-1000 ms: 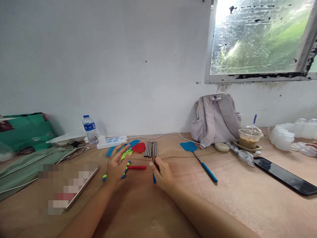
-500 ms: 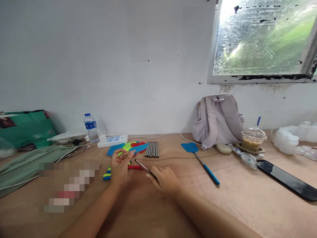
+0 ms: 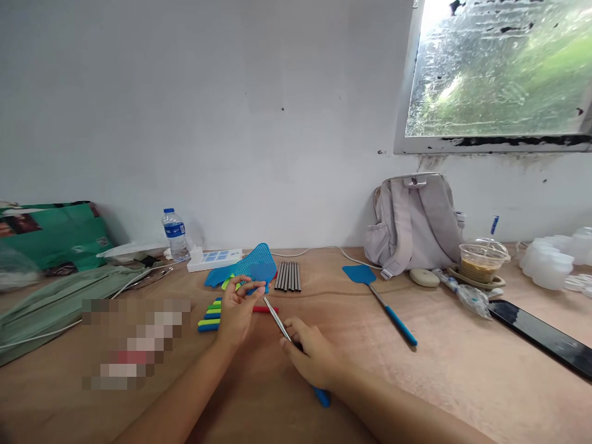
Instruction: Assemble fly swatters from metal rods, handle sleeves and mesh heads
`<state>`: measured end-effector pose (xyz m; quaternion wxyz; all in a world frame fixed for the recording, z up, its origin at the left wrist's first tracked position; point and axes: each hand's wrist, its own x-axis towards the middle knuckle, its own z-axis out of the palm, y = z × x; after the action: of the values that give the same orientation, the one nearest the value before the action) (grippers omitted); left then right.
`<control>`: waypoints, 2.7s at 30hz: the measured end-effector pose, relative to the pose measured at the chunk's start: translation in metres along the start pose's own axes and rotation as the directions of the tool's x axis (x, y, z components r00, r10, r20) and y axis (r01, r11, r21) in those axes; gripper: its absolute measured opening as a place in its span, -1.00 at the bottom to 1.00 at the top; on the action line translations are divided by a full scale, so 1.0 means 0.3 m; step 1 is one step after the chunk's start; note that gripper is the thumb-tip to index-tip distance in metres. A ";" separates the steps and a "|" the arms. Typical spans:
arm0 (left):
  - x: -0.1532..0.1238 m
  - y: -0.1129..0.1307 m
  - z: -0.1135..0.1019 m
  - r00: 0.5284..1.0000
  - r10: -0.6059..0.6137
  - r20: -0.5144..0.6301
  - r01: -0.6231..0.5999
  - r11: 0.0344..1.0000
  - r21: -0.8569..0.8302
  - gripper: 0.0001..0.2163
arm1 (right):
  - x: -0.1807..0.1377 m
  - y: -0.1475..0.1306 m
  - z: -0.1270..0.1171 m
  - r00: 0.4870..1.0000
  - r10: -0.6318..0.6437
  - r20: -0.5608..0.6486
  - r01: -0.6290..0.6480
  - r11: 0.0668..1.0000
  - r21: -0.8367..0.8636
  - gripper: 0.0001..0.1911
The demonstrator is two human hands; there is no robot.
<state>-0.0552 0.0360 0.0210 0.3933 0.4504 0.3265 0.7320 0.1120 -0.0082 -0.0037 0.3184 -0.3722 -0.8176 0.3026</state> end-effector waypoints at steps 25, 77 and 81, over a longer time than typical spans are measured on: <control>-0.005 0.012 0.005 0.999 0.035 0.039 -0.037 0.998 0.053 -0.68 | 0.003 0.023 0.022 0.997 0.057 -0.059 -0.041 0.970 0.239 -0.81; 0.052 0.116 -0.027 0.965 0.166 -0.201 -0.194 0.973 -0.127 -0.70 | -0.007 0.054 0.045 0.952 0.012 -0.306 0.059 0.973 0.223 -0.66; 0.089 0.196 0.001 0.985 0.138 -0.101 -0.143 0.989 -0.041 -0.65 | -0.006 0.055 0.056 0.936 -0.007 -0.352 0.112 0.954 0.279 -0.72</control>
<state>-0.0790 0.0312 0.0809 0.3351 0.4263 0.2951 0.7867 0.1073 -0.0050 -0.0264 0.5185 -0.3429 -0.7053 0.3409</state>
